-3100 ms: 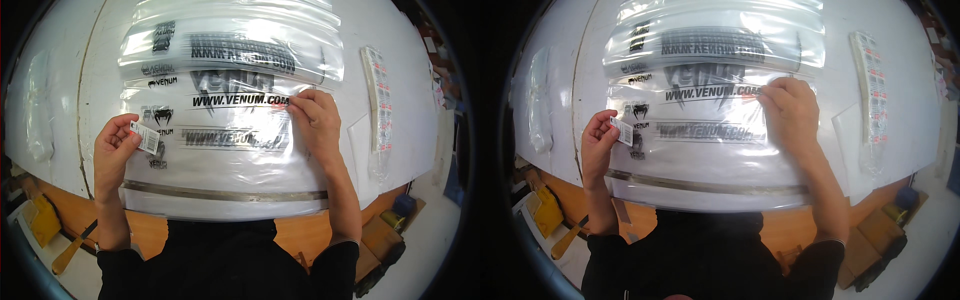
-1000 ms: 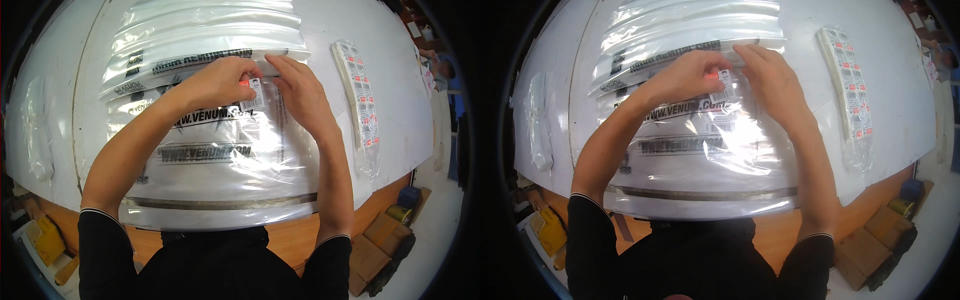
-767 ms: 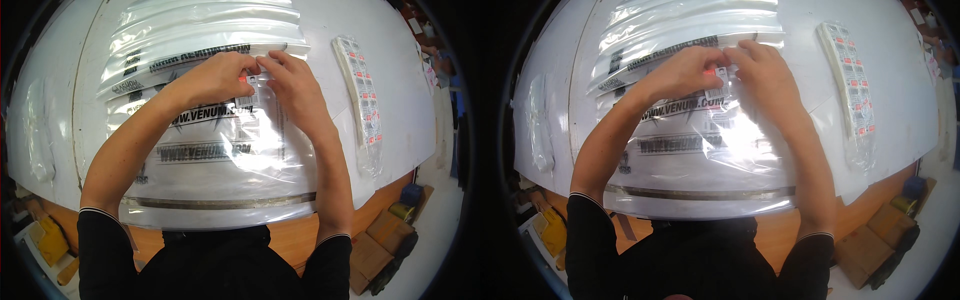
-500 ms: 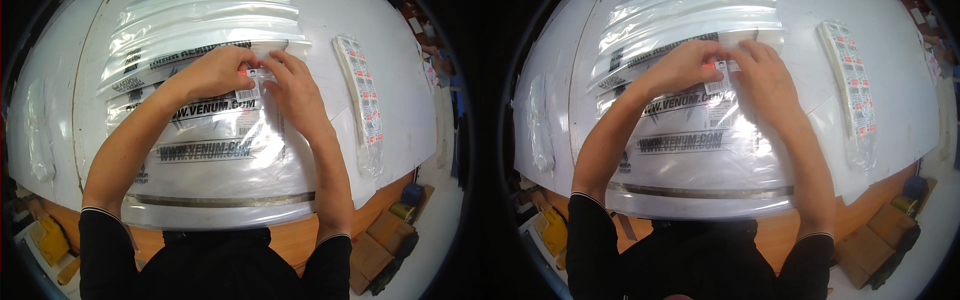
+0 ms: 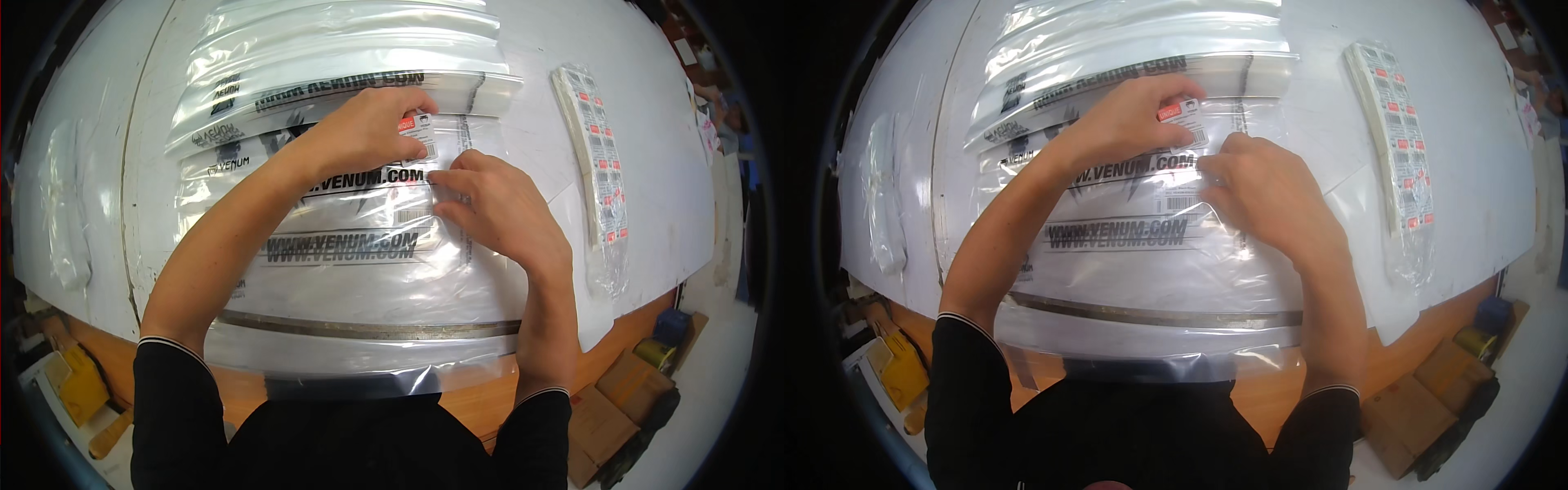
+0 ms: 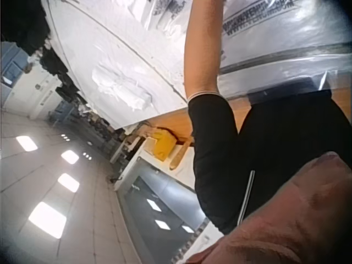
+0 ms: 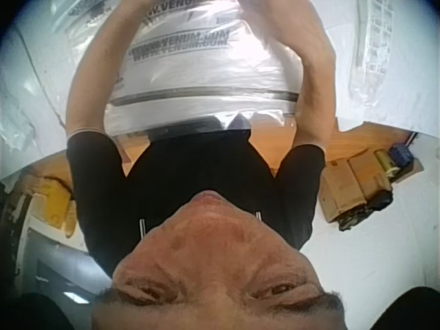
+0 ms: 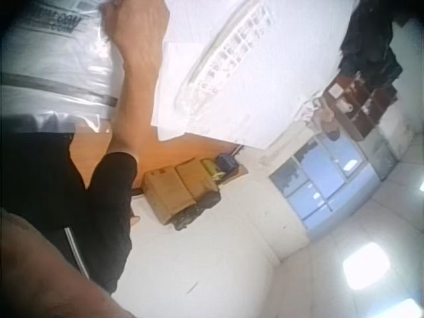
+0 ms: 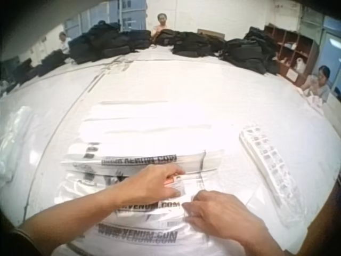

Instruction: The person applies adhesive labels to clear plastic packaging bags on a large white work surface. The person peels individual labels from a sheet and presses them onto the center of each bag in a stack, smoothing them down by hand.

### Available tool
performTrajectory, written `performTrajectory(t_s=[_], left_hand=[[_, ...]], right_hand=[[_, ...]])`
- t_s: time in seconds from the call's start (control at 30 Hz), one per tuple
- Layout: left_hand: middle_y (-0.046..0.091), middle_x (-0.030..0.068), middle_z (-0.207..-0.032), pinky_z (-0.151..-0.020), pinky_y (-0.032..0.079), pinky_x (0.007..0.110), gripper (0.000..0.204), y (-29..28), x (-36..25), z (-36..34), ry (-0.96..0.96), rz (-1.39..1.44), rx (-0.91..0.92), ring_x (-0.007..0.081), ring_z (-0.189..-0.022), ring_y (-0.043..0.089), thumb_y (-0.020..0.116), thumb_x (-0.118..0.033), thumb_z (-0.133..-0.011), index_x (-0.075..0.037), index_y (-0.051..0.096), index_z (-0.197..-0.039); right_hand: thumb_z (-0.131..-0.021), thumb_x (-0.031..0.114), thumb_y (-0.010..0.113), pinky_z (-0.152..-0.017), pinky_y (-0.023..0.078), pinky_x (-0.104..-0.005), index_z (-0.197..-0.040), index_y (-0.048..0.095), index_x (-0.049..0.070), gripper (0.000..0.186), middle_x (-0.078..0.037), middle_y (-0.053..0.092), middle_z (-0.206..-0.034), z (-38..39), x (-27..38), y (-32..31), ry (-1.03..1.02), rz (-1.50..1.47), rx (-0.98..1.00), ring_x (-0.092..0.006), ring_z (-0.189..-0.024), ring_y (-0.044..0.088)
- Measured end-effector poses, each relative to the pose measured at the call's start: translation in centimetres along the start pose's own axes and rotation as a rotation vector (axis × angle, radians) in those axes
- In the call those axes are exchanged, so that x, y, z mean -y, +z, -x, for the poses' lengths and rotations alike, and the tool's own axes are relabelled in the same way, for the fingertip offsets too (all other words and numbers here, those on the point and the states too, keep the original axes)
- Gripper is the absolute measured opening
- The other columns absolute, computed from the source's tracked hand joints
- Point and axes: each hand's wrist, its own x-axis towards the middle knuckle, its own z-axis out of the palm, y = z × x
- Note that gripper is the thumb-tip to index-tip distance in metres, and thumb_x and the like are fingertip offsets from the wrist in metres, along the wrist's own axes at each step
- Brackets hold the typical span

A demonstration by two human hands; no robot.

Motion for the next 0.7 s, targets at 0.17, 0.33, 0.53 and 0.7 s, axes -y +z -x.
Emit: performTrajectory(t_s=[0.17, 0.33, 0.53, 0.7], left_hand=[[0.069, 0.0182, -0.111, -0.092, 0.050, 0.038, 0.050, 0.2, 0.0, -0.1, 0.014, 0.000, 0.016, 0.0288, -0.100, 0.066, 0.074, -0.019, -0.081, -0.001, 0.062, -0.126], [0.069, 0.0207, -0.116, -0.094, 0.052, 0.041, 0.048, 0.4, -0.6, -0.2, 0.006, -0.049, 0.049, 0.0335, -0.105, 0.067, 0.070, -0.015, -0.083, -0.001, 0.061, -0.129], [0.068, 0.0217, -0.118, -0.094, 0.052, 0.041, 0.053, -0.8, -0.9, -0.8, 0.037, -0.090, 0.084, 0.0336, -0.104, 0.066, 0.070, -0.014, -0.081, 0.000, 0.060, -0.132], [0.066, 0.0229, -0.122, -0.099, 0.050, 0.043, 0.052, -0.6, -0.9, -0.9, 0.008, -0.088, 0.093, 0.0370, -0.115, 0.064, 0.074, -0.015, -0.081, -0.002, 0.062, -0.129]], right_hand=[[-0.084, 0.017, 0.075, -0.082, 0.053, -0.0384, -0.108, 0.075, 0.008, 0.026, -0.009, 0.068, -0.101, 0.3, 0.0, -0.5, -0.012, -0.019, 0.025, -0.0295, -0.092, 0.067], [-0.085, 0.015, 0.074, -0.081, 0.054, -0.0380, -0.108, 0.075, 0.007, 0.024, -0.009, 0.069, -0.102, 0.3, -0.2, -0.5, -0.037, -0.024, 0.027, -0.0292, -0.091, 0.068], [-0.084, 0.015, 0.075, -0.081, 0.055, -0.0380, -0.113, 0.073, 0.009, 0.029, -0.008, 0.069, -0.103, 0.2, 0.4, -0.6, 0.023, 0.007, 0.030, -0.0280, -0.092, 0.068], [-0.084, 0.015, 0.075, -0.080, 0.055, -0.0373, -0.115, 0.073, 0.011, 0.031, -0.007, 0.068, -0.104, 0.5, 0.4, -0.3, -0.020, 0.059, 0.033, -0.0265, -0.093, 0.068]])
